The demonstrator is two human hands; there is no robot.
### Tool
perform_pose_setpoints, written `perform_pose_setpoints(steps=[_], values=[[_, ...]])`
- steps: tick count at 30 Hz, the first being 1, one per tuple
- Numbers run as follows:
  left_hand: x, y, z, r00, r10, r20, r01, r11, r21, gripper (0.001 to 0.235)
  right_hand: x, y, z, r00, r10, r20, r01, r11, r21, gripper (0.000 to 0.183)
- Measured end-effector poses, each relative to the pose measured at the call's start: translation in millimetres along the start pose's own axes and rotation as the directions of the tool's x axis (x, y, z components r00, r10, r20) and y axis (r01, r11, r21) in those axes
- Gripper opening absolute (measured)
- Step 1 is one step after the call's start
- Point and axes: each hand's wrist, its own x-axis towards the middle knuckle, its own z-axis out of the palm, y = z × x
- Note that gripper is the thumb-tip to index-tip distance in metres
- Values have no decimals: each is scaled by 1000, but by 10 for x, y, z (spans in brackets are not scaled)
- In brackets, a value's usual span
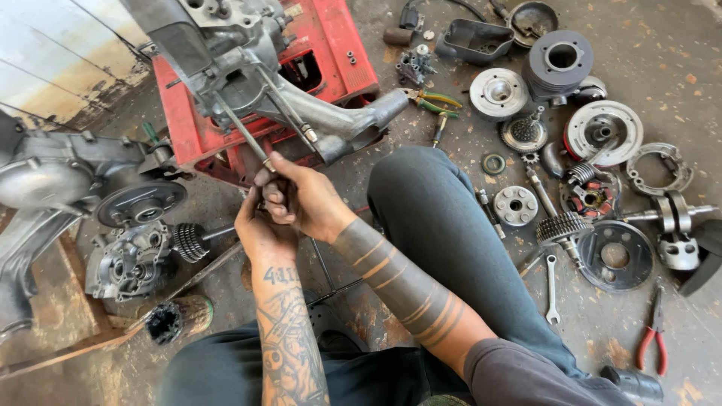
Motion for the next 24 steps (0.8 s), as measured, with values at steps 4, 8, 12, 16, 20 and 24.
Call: perform_pose_setpoints(steps=[4,8,12,16,20,24], values=[[-44,28,1,1000,12,-13,-12,999,51,24,-9,-2,-38,997,26,73,-28,999,16,68],[191,-36,-226,999,-20,-27,21,999,39,22,-14,-12,0,999,33,11,-34,998,53,55],[213,-23,-273,998,-2,-70,-1,999,-47,16,-23,-30,6,997,-36,-66,31,997,-74,43],[114,22,-168,997,-21,-68,19,1000,-22,18,-25,-30,67,996,-29,-82,33,999,41,42],[94,0,-156,998,-47,-40,46,998,-40,19,-2,13,50,997,-41,-73,40,999,-15,45],[138,-2,-262,998,-32,-47,29,997,-67,16,-14,-22,51,994,-45,-97,44,999,-9,44]])
